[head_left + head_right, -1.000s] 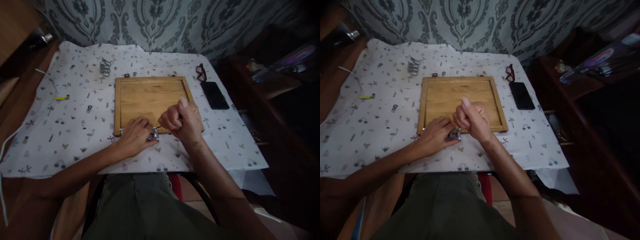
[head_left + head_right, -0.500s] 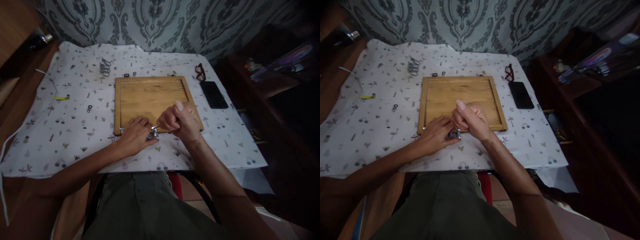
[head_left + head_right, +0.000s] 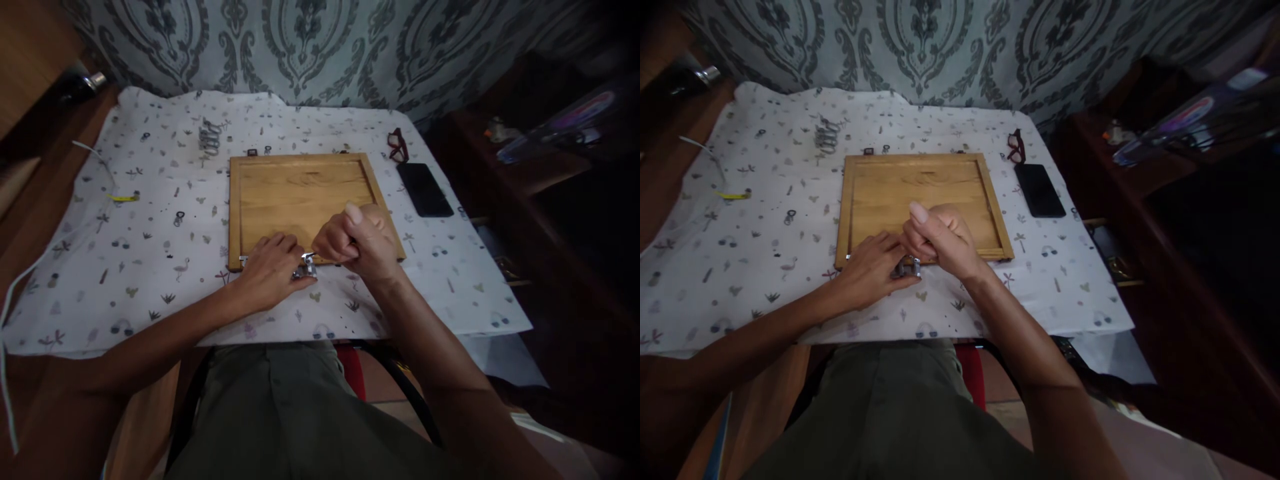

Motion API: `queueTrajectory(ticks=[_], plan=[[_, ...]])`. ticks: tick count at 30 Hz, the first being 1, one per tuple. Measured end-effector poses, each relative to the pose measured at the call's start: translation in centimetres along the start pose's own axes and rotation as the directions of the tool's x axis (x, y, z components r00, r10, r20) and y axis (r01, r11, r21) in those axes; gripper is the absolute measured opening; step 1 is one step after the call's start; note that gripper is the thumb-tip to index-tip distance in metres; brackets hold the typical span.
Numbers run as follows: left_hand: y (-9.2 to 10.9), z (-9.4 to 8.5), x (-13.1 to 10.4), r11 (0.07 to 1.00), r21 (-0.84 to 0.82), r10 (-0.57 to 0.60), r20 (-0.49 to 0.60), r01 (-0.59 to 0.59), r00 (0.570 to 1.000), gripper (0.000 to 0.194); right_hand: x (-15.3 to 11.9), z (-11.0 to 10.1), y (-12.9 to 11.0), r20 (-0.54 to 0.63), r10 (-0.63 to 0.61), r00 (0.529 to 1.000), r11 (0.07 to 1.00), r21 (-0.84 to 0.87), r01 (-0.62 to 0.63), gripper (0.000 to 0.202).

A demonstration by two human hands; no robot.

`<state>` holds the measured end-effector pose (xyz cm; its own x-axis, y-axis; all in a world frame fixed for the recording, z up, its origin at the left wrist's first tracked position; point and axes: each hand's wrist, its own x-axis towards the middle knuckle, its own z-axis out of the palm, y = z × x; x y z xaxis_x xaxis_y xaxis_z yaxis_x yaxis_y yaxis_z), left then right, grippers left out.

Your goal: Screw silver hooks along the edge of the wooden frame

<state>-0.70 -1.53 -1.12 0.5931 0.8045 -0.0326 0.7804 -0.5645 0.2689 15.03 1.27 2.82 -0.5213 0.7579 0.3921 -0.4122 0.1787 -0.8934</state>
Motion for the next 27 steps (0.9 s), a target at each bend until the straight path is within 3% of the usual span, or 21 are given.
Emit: queueTrajectory(ticks=[6,12,20,27], plan=[[-0.1,0.0,0.0,1.000,-0.003,0.012,-0.017,-0.012,1.000,0.045,0.1,0.4,-1.0,-0.132,-0.112,0.985,0.994,-0.033,0.108,0.074],[-0.1,0.0,0.1,1.000,0.007,0.006,-0.028,-0.006,1.000,0.044,-0.5,-0.6,-2.2,-0.276,-0.147,0.950,0.987,-0.100,0.124,0.072],[-0.2,0.2,0.2,1.000,-0.004,0.030,-0.055,-0.030,0.998,0.042,-1.0,-1.9,-1.1,-0.332,-0.212,0.919,0.977,-0.071,0.200,0.072],[-0.1,-0.1,0.1,0.998,-0.050,0.032,-0.047,-0.035,0.998,0.045,-1.2,-2.7,-0.8,-0.350,-0.194,0.917,0.981,-0.039,0.193,0.074]])
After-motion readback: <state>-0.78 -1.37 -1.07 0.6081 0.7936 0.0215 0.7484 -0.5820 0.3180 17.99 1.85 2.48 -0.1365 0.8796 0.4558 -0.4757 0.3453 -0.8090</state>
